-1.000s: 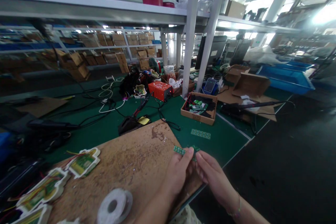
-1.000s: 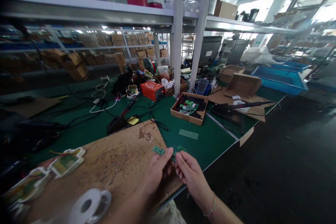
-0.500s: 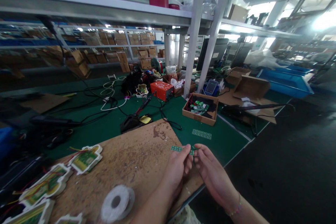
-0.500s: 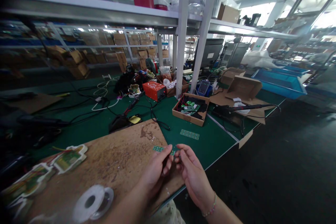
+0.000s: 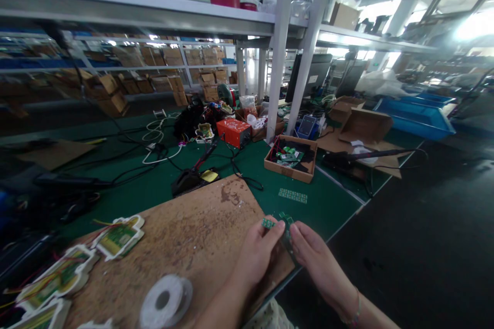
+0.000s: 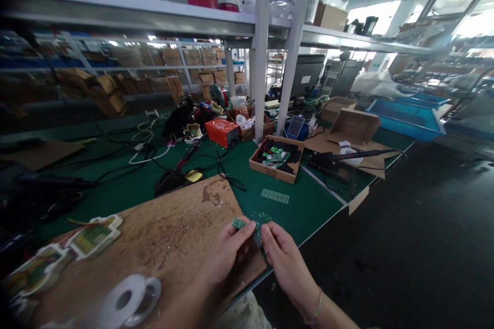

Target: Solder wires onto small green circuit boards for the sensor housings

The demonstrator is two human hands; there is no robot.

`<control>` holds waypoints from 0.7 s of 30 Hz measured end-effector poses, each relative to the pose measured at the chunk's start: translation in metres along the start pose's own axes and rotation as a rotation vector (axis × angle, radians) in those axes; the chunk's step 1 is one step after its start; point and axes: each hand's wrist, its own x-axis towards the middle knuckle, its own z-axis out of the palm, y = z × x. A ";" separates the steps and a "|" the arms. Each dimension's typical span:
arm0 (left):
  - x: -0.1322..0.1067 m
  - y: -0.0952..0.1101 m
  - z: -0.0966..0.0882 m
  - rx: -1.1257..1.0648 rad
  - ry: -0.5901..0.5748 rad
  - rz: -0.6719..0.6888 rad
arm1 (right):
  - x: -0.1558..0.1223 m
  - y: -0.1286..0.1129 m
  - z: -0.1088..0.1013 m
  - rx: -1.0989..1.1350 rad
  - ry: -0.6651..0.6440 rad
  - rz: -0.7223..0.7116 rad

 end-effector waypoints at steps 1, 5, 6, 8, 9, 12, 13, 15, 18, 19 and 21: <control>0.000 0.001 0.000 0.001 -0.002 -0.016 | 0.000 0.000 -0.002 0.003 0.005 0.001; -0.002 0.002 0.002 0.017 -0.031 -0.059 | 0.001 0.005 -0.003 0.028 -0.007 0.002; -0.002 0.002 0.002 0.016 -0.039 -0.066 | 0.002 0.006 -0.001 0.036 -0.012 -0.003; -0.002 0.002 0.001 0.002 -0.052 -0.088 | 0.004 0.009 0.003 0.059 -0.019 -0.018; -0.001 0.002 0.000 -0.012 -0.056 -0.103 | 0.004 0.010 0.006 0.074 -0.022 -0.024; 0.001 0.002 -0.002 -0.056 -0.046 -0.136 | 0.007 0.011 0.014 0.135 -0.025 -0.020; 0.001 0.002 -0.002 -0.066 -0.034 -0.134 | 0.008 0.010 0.016 0.155 -0.023 -0.008; 0.002 0.001 0.000 -0.071 -0.008 -0.111 | 0.010 0.009 0.019 0.190 -0.020 0.012; 0.002 -0.001 0.005 -0.057 0.026 -0.061 | 0.010 0.006 0.019 0.267 -0.027 0.035; 0.001 -0.002 0.006 -0.051 0.033 -0.048 | 0.009 0.005 0.019 0.276 -0.017 0.045; 0.000 -0.001 0.008 -0.041 0.042 -0.028 | 0.008 0.002 0.018 0.239 0.023 0.065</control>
